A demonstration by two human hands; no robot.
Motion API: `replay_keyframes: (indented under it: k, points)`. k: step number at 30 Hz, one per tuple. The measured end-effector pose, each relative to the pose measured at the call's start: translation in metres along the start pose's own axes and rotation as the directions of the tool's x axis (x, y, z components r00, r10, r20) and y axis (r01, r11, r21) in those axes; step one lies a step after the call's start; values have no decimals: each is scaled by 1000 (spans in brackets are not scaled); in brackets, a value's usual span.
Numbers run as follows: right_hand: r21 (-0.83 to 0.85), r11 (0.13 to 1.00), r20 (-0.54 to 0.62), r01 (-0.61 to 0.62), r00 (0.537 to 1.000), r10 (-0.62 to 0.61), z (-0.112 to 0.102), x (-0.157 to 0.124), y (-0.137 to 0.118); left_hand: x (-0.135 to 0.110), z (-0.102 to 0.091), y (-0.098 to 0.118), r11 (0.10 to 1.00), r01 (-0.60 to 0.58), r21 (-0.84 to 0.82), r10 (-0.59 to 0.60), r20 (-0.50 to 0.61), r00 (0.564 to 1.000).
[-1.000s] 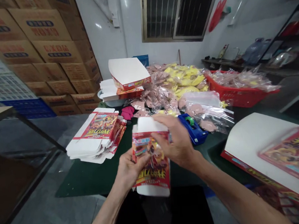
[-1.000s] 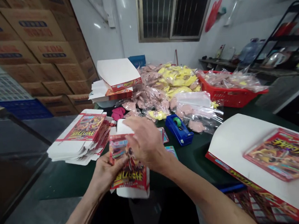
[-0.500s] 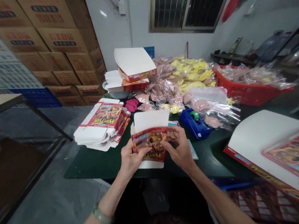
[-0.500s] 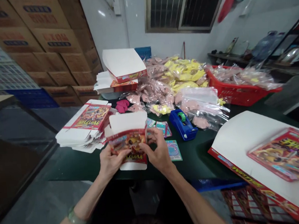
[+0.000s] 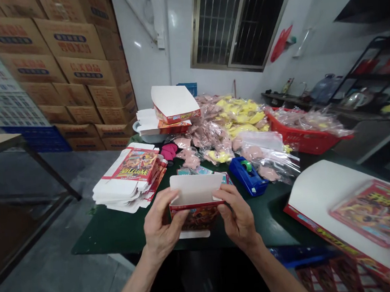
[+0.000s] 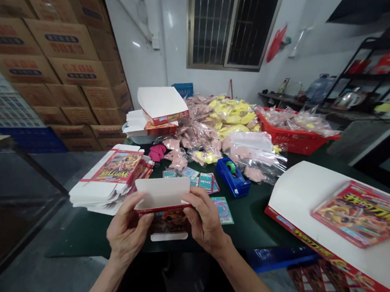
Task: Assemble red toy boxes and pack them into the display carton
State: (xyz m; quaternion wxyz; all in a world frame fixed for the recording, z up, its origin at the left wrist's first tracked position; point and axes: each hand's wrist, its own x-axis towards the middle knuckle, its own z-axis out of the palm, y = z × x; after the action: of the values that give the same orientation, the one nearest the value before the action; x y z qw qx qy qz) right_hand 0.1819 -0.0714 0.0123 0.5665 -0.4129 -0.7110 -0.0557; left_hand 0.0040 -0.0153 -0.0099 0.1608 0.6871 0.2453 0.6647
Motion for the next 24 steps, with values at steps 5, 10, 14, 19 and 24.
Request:
replay_keyframes:
  k: [5,10,14,19,24]
  points:
    - [92,976,-22,-195,980,198,-3,5,-12,13,5,15,997,56,62,-52,-59,997]
    - [301,876,101,-378,926,365,-12,9,-10,15,11,27,800,441,-407,-478,14,878]
    - [234,894,214,-381,918,335,-19,7,-2,18,11,25,631,590,-503,-561,230,795]
    - [207,941,74,-267,964,257,-17,-1,1,17,16,18,700,503,-507,-474,198,858]
    - [322,887,165,-331,942,291,-21,-4,-2,14,13,22,701,459,-546,-420,203,884]
